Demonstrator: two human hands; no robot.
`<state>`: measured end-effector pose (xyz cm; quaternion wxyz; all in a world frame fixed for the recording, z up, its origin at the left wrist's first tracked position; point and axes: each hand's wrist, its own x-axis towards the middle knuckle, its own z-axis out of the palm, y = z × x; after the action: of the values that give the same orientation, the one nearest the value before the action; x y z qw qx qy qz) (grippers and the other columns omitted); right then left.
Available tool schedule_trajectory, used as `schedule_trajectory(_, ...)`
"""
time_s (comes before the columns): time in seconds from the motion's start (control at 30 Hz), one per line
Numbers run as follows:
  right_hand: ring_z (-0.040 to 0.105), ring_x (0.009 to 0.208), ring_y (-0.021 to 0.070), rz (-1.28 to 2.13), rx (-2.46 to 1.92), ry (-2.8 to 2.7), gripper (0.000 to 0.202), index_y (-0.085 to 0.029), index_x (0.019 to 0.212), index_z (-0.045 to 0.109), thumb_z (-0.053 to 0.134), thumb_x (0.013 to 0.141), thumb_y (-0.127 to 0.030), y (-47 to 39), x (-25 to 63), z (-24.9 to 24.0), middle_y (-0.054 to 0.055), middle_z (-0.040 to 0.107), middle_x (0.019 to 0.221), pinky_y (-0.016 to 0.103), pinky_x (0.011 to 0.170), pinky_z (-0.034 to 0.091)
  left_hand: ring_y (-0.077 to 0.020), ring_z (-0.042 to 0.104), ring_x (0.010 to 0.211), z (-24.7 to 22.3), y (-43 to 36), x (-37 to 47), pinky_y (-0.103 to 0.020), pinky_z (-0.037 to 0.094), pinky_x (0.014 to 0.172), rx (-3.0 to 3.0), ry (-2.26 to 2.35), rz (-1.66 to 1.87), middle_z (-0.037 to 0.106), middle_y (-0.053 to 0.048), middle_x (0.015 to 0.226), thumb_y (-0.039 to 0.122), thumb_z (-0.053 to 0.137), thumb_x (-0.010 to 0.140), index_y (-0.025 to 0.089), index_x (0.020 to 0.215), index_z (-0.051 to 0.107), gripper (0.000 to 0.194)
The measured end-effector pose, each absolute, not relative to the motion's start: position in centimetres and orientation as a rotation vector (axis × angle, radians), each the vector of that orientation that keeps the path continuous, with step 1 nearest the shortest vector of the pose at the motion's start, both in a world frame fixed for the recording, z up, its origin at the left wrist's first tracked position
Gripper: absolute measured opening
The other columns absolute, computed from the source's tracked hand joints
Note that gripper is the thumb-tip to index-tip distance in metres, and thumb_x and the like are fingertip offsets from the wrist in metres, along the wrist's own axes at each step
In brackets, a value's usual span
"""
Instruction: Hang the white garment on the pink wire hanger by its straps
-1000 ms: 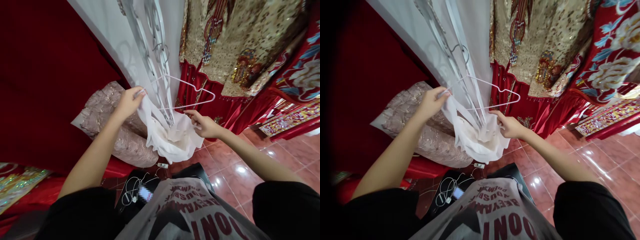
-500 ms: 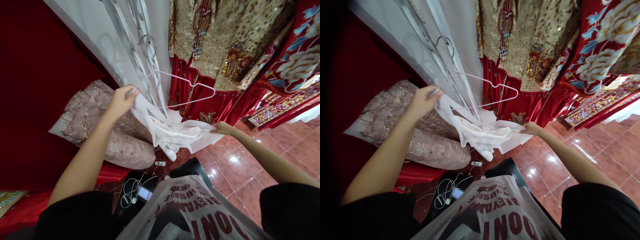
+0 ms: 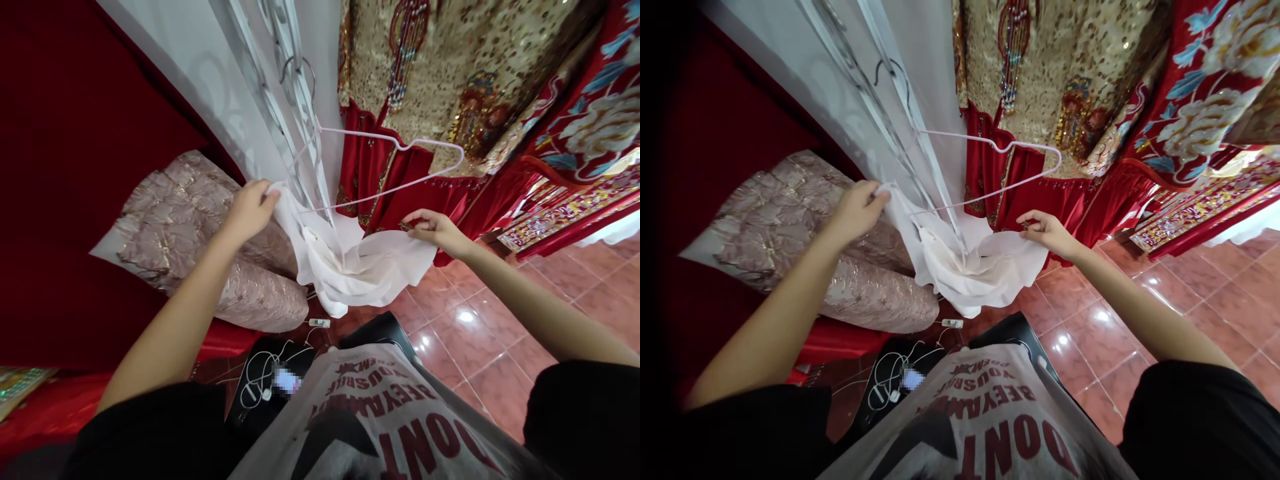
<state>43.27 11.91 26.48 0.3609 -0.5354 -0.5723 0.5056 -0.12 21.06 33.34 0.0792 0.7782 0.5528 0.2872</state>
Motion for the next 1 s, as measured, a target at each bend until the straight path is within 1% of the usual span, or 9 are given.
schedule_trajectory(0.13, 0.05, 0.064, 0.0111, 1.428, -1.166, -1.506, 0.06, -0.02, 0.117, 0.063, 0.082, 0.06, -0.019, 11.9, 40.8, 29.4, -0.005, 0.056, 0.076, 0.022, 0.054, 0.038, -0.0336, 0.067, 0.097, 31.9, 21.1, 0.1, -0.047, 0.054, 0.096, 2.205, 1.682, 0.876, 0.064, -0.008, 0.083, 0.045, 0.059, 0.096, 0.027, 0.083, 0.053, 0.024)
schedule_trajectory(0.23, 0.057, 0.08, 0.0143, 1.429, -1.023, -1.575, 0.069, -0.022, 0.119, 0.063, 0.074, 0.052, -0.012, 11.7, 40.5, 30.6, 0.001, 0.062, 0.093, 0.02, 0.055, 0.038, -0.0388, 0.07, 0.105, 31.5, 21.5, -0.1, -0.052, 0.056, 0.097, 2.102, 1.748, 0.955, 0.071, -0.012, 0.092, 0.057, 0.069, 0.092, 0.026, 0.092, 0.057, 0.033)
schedule_trajectory(0.3, 0.061, 0.09, 0.017, 1.402, -0.954, -1.672, 0.073, -0.024, 0.124, 0.063, 0.073, 0.053, -0.011, 11.3, 40.7, 31.5, 0.004, 0.063, 0.103, 0.02, 0.057, 0.041, -0.0413, 0.07, 0.111, 31.3, 21.9, -0.5, -0.054, 0.056, 0.099, 2.045, 1.771, 1.006, 0.073, -0.014, 0.098, 0.061, 0.075, 0.087, 0.026, 0.095, 0.057, 0.04)
schedule_trajectory(0.4, 0.065, 0.099, 0.0201, 1.344, -0.921, -1.868, 0.071, -0.027, 0.13, 0.062, 0.072, 0.061, -0.011, 9.8, 41.0, 33.2, 0.006, 0.065, 0.112, 0.023, 0.062, 0.049, -0.0437, 0.068, 0.121, 31.0, 22.6, -1.0, -0.057, 0.054, 0.106, 2.019, 1.797, 1.032, 0.073, -0.017, 0.109, 0.06, 0.079, 0.084, 0.026, 0.099, 0.058, 0.043)
schedule_trajectory(0.47, 0.065, 0.094, 0.0193, 1.234, -0.955, -2.002, 0.06, -0.026, 0.128, 0.063, 0.071, 0.07, -0.011, 8.6, 40.8, 34.1, 0.006, 0.067, 0.109, 0.025, 0.064, 0.051, -0.0445, 0.066, 0.126, 30.7, 22.8, -1.2, -0.059, 0.052, 0.11, 2.02, 1.8, 1.048, 0.072, -0.018, 0.115, 0.059, 0.079, 0.084, 0.025, 0.102, 0.058, 0.044)
schedule_trajectory(0.53, 0.062, 0.083, 0.0166, 1.066, -1.006, -2.115, 0.045, -0.026, 0.122, 0.064, 0.069, 0.08, -0.012, 7.4, 40.4, 34.6, 0.004, 0.067, 0.099, 0.026, 0.064, 0.05, -0.0443, 0.065, 0.129, 30.5, 22.7, -1.1, -0.06, 0.051, 0.113, 2.014, 1.778, 1.082, 0.071, -0.018, 0.118, 0.058, 0.079, 0.084, 0.025, 0.105, 0.059, 0.044)
schedule_trajectory(0.63, 0.058, 0.075, 0.0148, 0.822, -1.014, -2.21, 0.026, -0.025, 0.11, 0.064, 0.062, 0.088, -0.012, 6.4, 39.7, 34.6, 0.002, 0.066, 0.091, 0.027, 0.064, 0.049, -0.0433, 0.065, 0.13, 30.4, 22.3, -0.8, -0.061, 0.051, 0.114, 1.999, 1.745, 1.111, 0.071, -0.018, 0.124, 0.053, 0.08, 0.085, 0.025, 0.109, 0.059, 0.043)
schedule_trajectory(0.8, 0.057, 0.075, 0.0153, 0.39, -0.888, -2.271, 0.021, -0.025, 0.092, 0.056, 0.052, 0.086, -0.005, 7.4, 39.1, 33.9, 0.003, 0.063, 0.089, 0.028, 0.066, 0.048, -0.0398, 0.065, 0.131, 30.6, 21.4, -0.1, -0.058, 0.052, 0.113, 2.001, 1.731, 1.096, 0.069, -0.015, 0.13, 0.046, 0.078, 0.088, 0.026, 0.118, 0.057, 0.042)
schedule_trajectory(1.0, 0.058, 0.077, 0.0188, -0.031, -0.991, -2.138, 0.016, -0.025, 0.082, 0.058, 0.057, 0.086, -0.009, 10.4, 41.1, 33.6, 0.005, 0.06, 0.085, 0.032, 0.067, 0.048, -0.0383, 0.059, 0.135, 31.5, 20.3, -0.3, -0.059, 0.045, 0.119, 2.035, 1.755, 1.143, 0.062, -0.015, 0.135, 0.038, 0.076, 0.092, 0.025, 0.119, 0.053, 0.038)
